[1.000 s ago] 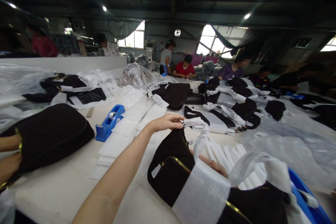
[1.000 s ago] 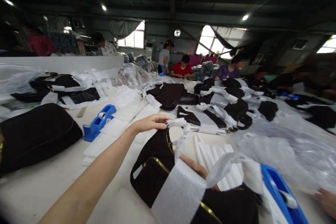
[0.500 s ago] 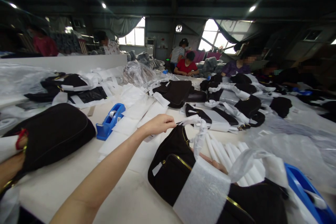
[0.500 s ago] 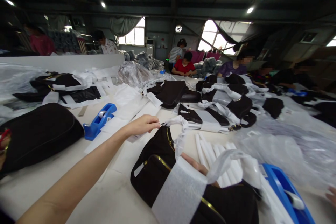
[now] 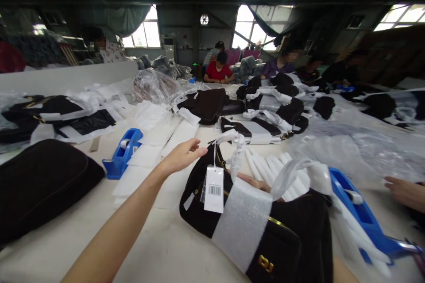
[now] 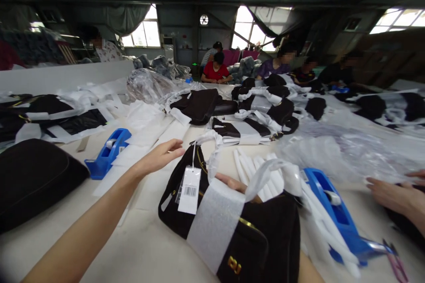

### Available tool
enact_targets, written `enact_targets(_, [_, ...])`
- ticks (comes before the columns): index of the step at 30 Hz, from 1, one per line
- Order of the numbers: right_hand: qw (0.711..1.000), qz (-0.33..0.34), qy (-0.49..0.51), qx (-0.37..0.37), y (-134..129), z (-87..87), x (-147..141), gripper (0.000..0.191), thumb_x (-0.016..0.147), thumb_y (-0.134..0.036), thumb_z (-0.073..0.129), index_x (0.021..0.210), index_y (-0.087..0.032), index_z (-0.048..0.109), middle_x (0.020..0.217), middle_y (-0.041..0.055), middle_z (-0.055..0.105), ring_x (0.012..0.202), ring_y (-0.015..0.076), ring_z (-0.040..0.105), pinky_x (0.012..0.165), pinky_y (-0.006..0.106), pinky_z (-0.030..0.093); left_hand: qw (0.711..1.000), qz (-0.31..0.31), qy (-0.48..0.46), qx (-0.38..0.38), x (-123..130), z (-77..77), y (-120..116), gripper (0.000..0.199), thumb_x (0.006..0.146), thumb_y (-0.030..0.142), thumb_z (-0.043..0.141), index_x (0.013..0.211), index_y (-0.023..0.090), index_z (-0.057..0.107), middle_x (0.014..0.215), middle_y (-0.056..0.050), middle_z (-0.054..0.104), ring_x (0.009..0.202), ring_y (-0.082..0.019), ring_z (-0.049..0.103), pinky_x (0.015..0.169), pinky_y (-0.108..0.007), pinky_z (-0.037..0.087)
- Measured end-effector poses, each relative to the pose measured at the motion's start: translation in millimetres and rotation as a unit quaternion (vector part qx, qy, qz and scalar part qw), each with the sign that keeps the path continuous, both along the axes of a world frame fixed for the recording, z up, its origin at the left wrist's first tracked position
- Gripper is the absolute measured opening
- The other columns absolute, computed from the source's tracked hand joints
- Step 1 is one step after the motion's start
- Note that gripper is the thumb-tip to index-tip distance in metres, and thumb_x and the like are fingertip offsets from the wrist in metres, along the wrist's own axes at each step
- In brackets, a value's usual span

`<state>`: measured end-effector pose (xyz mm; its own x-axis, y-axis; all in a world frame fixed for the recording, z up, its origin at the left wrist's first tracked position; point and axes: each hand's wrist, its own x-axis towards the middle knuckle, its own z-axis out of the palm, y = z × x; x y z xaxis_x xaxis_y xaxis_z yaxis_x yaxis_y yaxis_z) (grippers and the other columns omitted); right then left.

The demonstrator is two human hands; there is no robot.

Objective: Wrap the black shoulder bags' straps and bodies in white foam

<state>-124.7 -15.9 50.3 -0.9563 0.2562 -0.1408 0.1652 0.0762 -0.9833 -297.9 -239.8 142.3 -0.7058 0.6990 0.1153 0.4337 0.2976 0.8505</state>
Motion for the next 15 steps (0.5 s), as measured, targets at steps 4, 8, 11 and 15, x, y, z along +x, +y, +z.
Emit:
enact_targets(4, [0.935, 0.257, 0.036, -0.240, -1.1, 5.3, -9.0, 0.084, 0.063, -0.059, 0.069, 0.132, -0.013, 0.060, 0.116, 0.0132, 0.069, 0.094, 0.0246, 0.069, 0.085, 0.035, 0.050, 0.989, -0.076, -0.122, 0.032, 9.8, -26.1, 11.9, 0.072, 0.078, 0.050, 0.071, 0.138, 0.017, 0.051, 0.136, -0.014, 0.060, 0.126, -0.032, 0.056, 0.107, -0.041, 0.042])
enact_targets(8, [0.890, 0.322, 0.069, -0.316, 2.4, -5.8, -17.4, 0.076, 0.066, -0.051, 0.078, 0.132, -0.017, 0.060, 0.115, 0.0091, 0.069, 0.096, 0.0194, 0.067, 0.084, 0.027, 0.050, 0.997, -0.022, 0.058, 0.043, 16.5, -25.7, 20.4, 0.080, 0.081, 0.032, 0.063, 0.152, 0.013, 0.031, 0.156, -0.018, 0.037, 0.141, -0.033, 0.039, 0.117, -0.050, 0.030])
enact_targets(11, [0.887, 0.321, 0.063, -0.326, 4.0, -11.8, -19.7, 0.073, 0.067, -0.051, 0.078, 0.130, -0.019, 0.061, 0.112, 0.0059, 0.069, 0.094, 0.0180, 0.066, 0.081, 0.025, 0.050, 0.957, -0.038, 0.280, 0.062, 21.5, -1.2, 29.9, 0.079, 0.079, 0.014, 0.054, 0.154, 0.013, 0.026, 0.159, -0.017, 0.030, 0.147, -0.030, 0.029, 0.121, -0.051, 0.024])
enact_targets(15, [0.914, 0.304, 0.059, -0.264, 4.2, -9.7, -21.2, 0.076, 0.060, -0.058, 0.078, 0.123, -0.019, 0.064, 0.101, 0.0030, 0.070, 0.086, 0.0178, 0.063, 0.076, 0.025, 0.049, 0.855, -0.105, 0.507, 0.009, 23.8, 29.6, 55.1, 0.072, 0.075, 0.001, 0.053, 0.143, 0.021, 0.046, 0.158, -0.014, 0.034, 0.148, -0.033, 0.025, 0.119, -0.061, 0.019])
